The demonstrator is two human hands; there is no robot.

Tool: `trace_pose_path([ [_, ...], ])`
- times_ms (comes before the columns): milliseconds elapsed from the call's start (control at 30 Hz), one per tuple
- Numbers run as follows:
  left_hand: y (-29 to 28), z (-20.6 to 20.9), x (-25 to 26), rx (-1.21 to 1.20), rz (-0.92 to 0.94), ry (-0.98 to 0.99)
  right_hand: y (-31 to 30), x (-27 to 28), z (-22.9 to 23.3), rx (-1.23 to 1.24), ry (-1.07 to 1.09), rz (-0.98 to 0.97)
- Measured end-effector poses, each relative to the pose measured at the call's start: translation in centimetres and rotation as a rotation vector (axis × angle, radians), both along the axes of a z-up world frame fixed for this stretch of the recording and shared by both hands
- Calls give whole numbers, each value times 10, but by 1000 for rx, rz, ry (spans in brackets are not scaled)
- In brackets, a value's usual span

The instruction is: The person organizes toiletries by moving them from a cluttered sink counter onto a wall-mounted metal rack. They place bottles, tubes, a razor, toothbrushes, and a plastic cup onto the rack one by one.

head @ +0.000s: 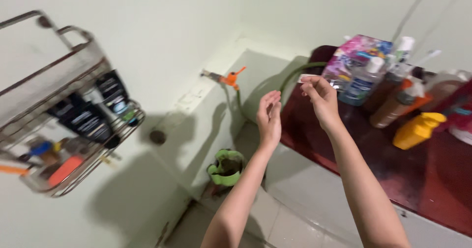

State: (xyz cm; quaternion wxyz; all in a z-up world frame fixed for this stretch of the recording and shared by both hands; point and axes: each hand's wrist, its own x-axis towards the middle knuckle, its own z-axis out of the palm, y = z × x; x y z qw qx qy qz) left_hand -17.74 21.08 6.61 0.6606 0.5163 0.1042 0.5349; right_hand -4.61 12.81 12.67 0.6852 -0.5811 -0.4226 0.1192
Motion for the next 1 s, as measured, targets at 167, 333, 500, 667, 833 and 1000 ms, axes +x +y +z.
trace_pose_path([
  [167,-50,-9,65,83,-128,106,-67,21,-3,81,-72,-100],
  [333,-107,-25,114,145,-270,155,-145,17,-36,235,-208,-754],
  [500,-157,-50,152,142,-426,221,-196,43,-70,155,-381,-1177],
  [667,-185,-71,166,136,-492,243,-216,64,-81,-164,-373,-1206],
  [833,-194,-75,162,121,-497,282,-223,66,-78,-230,-236,-1062],
  [1000,-190,-76,153,115,-490,343,-222,69,-76,-308,-293,-1057],
])
